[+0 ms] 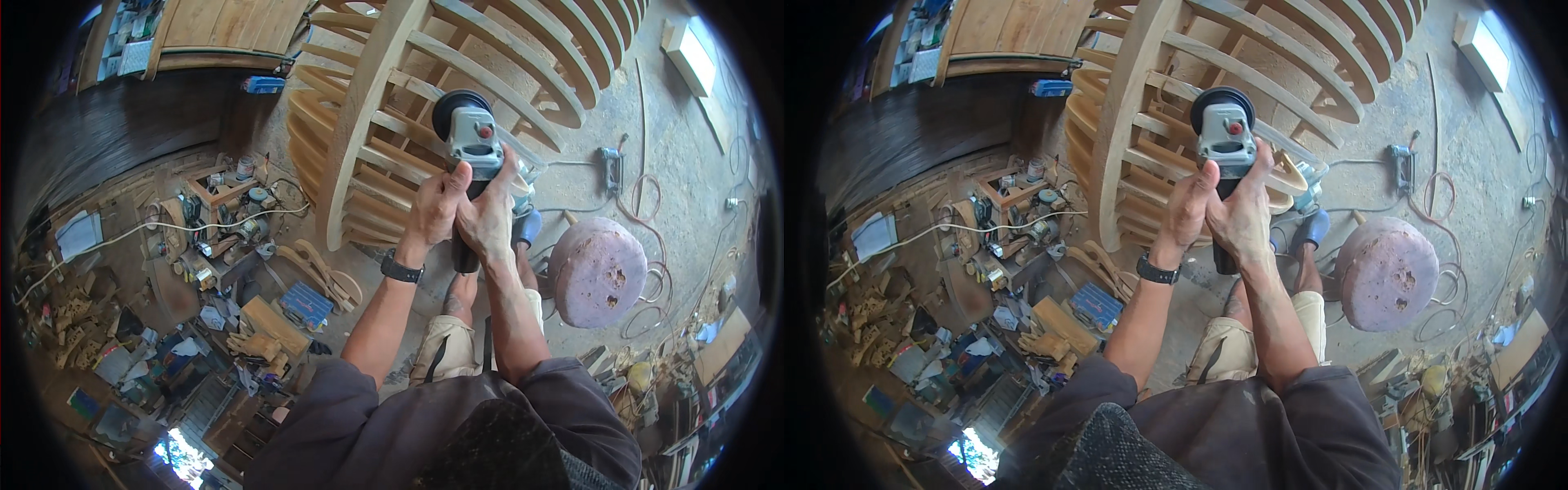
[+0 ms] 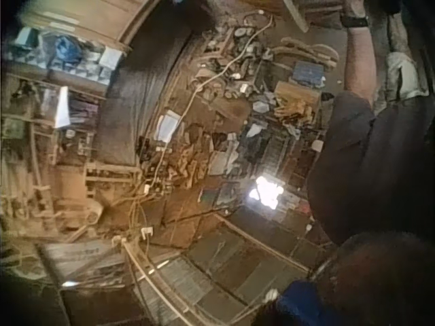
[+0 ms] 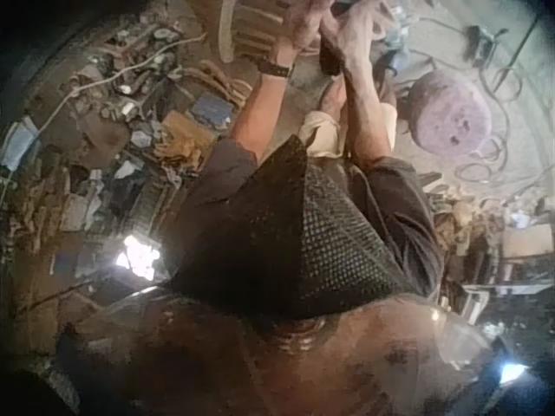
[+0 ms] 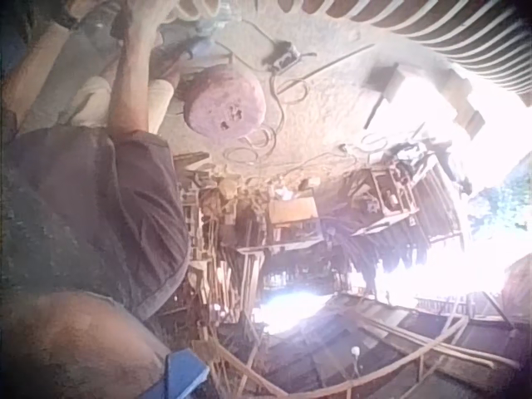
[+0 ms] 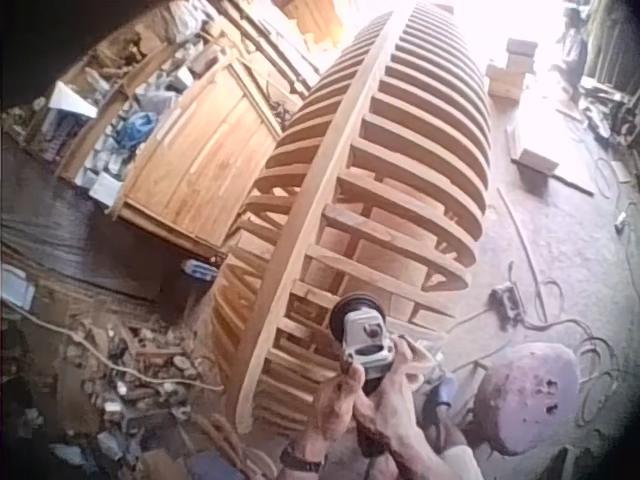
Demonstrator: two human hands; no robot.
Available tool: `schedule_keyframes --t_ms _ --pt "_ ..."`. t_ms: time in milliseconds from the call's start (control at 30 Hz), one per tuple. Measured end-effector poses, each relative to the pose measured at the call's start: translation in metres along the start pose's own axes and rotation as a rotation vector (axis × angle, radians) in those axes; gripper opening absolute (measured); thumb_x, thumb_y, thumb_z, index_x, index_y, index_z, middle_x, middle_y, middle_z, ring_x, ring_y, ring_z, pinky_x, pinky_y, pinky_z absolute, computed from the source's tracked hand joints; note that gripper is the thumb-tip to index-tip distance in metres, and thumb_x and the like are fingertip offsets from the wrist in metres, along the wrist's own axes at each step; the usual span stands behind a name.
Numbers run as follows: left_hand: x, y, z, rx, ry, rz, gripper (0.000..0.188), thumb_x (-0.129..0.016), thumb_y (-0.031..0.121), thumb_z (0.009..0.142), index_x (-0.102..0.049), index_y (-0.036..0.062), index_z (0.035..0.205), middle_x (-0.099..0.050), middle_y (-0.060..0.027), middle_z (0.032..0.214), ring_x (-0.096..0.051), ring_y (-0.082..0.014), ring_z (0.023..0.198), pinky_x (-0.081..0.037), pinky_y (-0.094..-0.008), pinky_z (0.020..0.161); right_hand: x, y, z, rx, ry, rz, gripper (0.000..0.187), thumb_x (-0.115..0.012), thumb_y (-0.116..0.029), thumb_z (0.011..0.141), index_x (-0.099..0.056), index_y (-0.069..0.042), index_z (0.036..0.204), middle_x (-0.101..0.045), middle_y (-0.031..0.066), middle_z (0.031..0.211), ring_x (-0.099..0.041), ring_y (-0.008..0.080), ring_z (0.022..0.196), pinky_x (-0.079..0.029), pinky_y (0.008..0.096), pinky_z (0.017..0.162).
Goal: The person uses an angle grinder with a sanding disc to smooth the wooden ribs of a large curved structure.
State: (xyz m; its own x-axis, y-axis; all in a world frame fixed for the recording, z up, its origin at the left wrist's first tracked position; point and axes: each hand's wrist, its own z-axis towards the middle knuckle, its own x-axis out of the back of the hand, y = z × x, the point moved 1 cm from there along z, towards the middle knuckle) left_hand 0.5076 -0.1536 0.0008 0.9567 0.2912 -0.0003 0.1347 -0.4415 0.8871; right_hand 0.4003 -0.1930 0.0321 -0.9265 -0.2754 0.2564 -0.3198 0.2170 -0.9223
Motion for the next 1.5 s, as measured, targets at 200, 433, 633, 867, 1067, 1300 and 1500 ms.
schedule_keyframes --t_ms 200,433,633,867,1067,1300,1500 --pt "0.028 0.022 0.006 0.005 0.027 -0.109 0.073 -0.054 0.069 0.095 -0.066 -0.0017 0.082 -0.058 0.0001 0.076 -0.049 -0.0084 0.074 -0.039 -0.0278 0.062 -0.029 -0.022 0.019 0.075 -0.072 0.020 0.085 -0.073 -0.034 0.090 -0.018 -0.005 0.147 -0.060 0.0341 0.118 -0.065 0.0504 0.107 -0.051 0.0497 0.090" --pt "0.020 0.037 0.003 0.020 0.015 -0.007 0.079 -0.056 0.072 0.093 -0.067 -0.0060 0.085 -0.061 -0.0067 0.075 -0.053 -0.0146 0.076 -0.044 -0.0333 0.068 -0.017 -0.026 0.013 0.032 -0.041 -0.016 0.087 -0.074 -0.032 0.089 -0.017 -0.003 0.148 -0.061 0.0310 0.118 -0.065 0.0450 0.111 -0.050 0.0470 0.094" --pt "0.033 0.044 0.005 0.014 0.047 -0.131 0.076 -0.058 0.070 0.093 -0.069 -0.0056 0.086 -0.064 -0.0073 0.077 -0.056 -0.0135 0.078 -0.045 -0.0315 0.069 -0.027 -0.045 0.021 -0.030 -0.106 -0.035 0.087 -0.073 -0.033 0.089 -0.018 -0.002 0.148 -0.061 0.0321 0.118 -0.064 0.0472 0.111 -0.049 0.0472 0.095" --pt "0.036 0.037 0.013 0.052 -0.028 -0.028 0.078 -0.058 0.072 0.091 -0.069 -0.0045 0.084 -0.065 -0.0084 0.075 -0.058 -0.0135 0.076 -0.047 -0.0333 0.068 -0.025 -0.041 0.017 -0.078 -0.067 -0.049 0.088 -0.075 -0.035 0.087 -0.020 -0.003 0.148 -0.060 0.0330 0.120 -0.062 0.0484 0.114 -0.048 0.0467 0.096" --pt "0.032 0.038 0.015 0.005 -0.013 -0.039 0.079 -0.057 0.072 0.092 -0.069 -0.0052 0.082 -0.065 -0.0093 0.075 -0.057 -0.0134 0.074 -0.046 -0.0326 0.068 -0.026 -0.037 0.020 -0.044 -0.019 -0.094 0.088 -0.073 -0.036 0.087 -0.020 -0.003 0.149 -0.061 0.0329 0.121 -0.063 0.0461 0.115 -0.048 0.0458 0.097" --pt "0.038 0.036 0.019 0.016 -0.042 -0.084 0.077 -0.059 0.071 0.092 -0.069 -0.0042 0.082 -0.065 -0.0090 0.075 -0.058 -0.0144 0.078 -0.047 -0.0334 0.072 -0.031 -0.045 0.026 -0.014 -0.040 -0.096 0.089 -0.074 -0.035 0.086 -0.019 -0.004 0.149 -0.062 0.0310 0.119 -0.065 0.0450 0.112 -0.049 0.0449 0.095" --pt "0.037 0.047 0.015 0.001 -0.032 -0.056 0.077 -0.059 0.072 0.091 -0.070 -0.0034 0.080 -0.062 -0.0061 0.071 -0.055 -0.0122 0.075 -0.047 -0.0315 0.068 -0.030 -0.040 0.021 0.025 -0.014 -0.089 0.082 -0.071 -0.035 0.092 -0.018 -0.001 0.144 -0.060 0.0339 0.118 -0.064 0.0485 0.111 -0.049 0.0479 0.094"
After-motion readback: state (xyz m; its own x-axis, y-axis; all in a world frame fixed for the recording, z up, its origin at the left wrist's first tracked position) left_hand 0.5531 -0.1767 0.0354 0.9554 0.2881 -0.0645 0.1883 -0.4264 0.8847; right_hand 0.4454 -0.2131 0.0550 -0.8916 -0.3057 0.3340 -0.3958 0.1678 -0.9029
